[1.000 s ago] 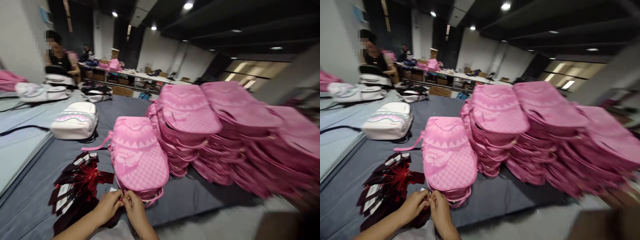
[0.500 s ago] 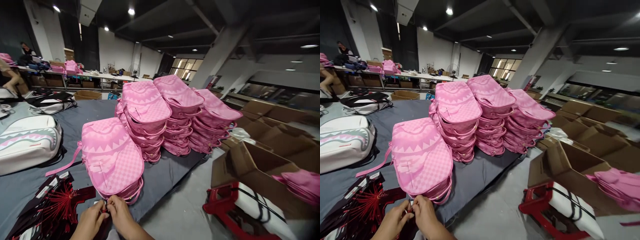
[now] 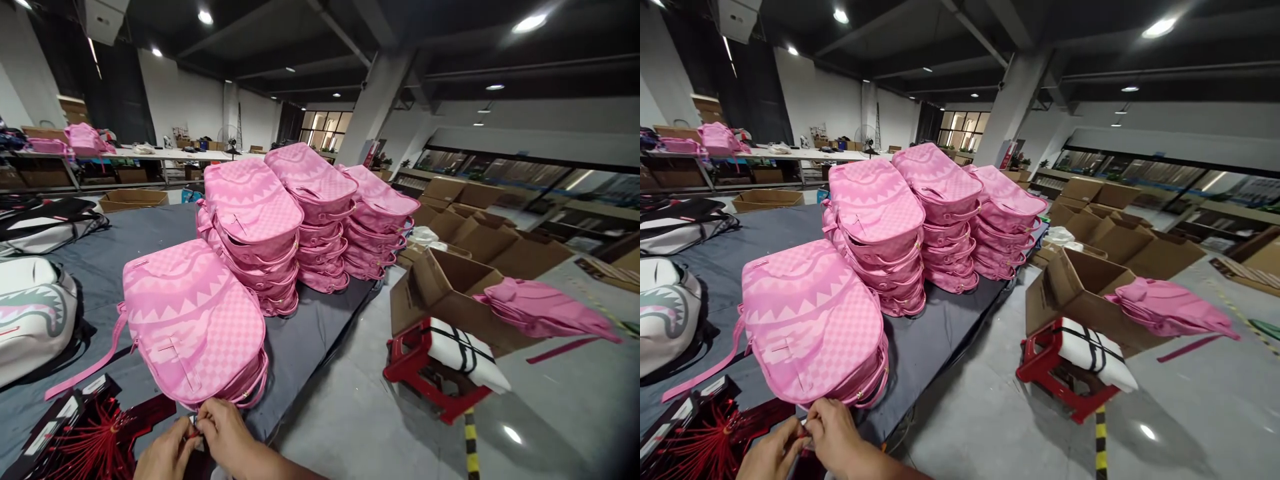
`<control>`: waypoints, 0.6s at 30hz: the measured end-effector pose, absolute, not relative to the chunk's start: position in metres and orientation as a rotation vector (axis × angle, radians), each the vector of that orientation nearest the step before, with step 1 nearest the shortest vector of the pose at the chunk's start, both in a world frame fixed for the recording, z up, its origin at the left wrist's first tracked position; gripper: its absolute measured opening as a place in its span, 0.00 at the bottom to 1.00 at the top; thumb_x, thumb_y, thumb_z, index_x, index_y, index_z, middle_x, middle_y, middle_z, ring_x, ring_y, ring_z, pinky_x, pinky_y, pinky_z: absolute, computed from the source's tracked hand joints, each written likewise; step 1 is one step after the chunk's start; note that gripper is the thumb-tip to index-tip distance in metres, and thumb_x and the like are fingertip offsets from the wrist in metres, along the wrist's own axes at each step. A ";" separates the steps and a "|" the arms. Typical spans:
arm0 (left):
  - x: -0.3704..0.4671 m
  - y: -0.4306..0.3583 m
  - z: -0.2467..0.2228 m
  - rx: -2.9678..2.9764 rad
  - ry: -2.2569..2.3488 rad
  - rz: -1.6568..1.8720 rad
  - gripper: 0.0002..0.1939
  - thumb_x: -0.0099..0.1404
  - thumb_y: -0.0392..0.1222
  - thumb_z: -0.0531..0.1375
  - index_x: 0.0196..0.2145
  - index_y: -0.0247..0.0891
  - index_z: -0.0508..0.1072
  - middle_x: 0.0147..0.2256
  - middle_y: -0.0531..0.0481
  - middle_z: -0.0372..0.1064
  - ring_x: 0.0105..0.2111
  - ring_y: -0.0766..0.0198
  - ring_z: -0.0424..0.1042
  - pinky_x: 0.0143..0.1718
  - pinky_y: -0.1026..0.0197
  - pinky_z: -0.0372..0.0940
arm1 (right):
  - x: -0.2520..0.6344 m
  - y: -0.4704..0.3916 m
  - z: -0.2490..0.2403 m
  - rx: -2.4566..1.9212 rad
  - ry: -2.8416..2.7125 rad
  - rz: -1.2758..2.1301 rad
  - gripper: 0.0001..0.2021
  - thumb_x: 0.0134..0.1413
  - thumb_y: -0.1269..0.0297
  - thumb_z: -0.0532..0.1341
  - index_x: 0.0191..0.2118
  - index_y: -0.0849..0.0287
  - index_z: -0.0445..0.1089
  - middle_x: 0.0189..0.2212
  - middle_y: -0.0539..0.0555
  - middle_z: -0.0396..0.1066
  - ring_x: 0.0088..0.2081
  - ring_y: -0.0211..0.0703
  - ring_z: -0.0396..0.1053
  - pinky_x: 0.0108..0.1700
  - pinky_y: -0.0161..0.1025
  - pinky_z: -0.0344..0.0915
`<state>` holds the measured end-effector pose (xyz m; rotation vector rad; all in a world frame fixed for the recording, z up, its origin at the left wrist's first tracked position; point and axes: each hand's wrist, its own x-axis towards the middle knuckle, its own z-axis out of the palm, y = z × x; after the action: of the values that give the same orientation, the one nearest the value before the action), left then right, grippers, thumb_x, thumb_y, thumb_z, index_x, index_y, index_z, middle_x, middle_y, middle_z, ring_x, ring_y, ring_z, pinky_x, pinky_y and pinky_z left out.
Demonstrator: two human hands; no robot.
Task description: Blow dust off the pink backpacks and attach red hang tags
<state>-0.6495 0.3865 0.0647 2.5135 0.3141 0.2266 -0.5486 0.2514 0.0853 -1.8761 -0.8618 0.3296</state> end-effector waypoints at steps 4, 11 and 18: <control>-0.649 0.387 0.068 2.503 0.271 0.217 0.14 0.68 0.44 0.47 0.33 0.46 0.71 0.28 0.50 0.76 0.29 0.60 0.76 0.29 0.65 0.64 | -0.548 0.253 0.088 -1.835 -0.863 0.324 0.09 0.47 0.80 0.58 0.29 0.57 0.68 0.25 0.45 0.67 0.30 0.36 0.64 0.35 0.31 0.55; -0.649 0.390 0.068 2.462 0.225 0.127 0.14 0.69 0.44 0.47 0.38 0.44 0.72 0.33 0.48 0.77 0.34 0.59 0.78 0.33 0.65 0.65 | -0.551 0.250 0.097 -1.813 -0.844 0.324 0.09 0.48 0.80 0.58 0.29 0.58 0.69 0.27 0.46 0.68 0.31 0.36 0.64 0.35 0.31 0.56; -0.647 0.383 0.082 2.421 0.278 0.181 0.14 0.70 0.47 0.47 0.36 0.44 0.71 0.29 0.51 0.74 0.29 0.61 0.75 0.32 0.64 0.65 | -0.549 0.247 0.100 -1.775 -0.833 0.331 0.09 0.49 0.80 0.58 0.30 0.58 0.70 0.26 0.46 0.68 0.29 0.35 0.63 0.33 0.31 0.56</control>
<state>-0.6474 0.3830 0.0823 2.4214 0.2783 0.1814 -0.5493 0.2471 0.0999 -1.7747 -0.8334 0.3310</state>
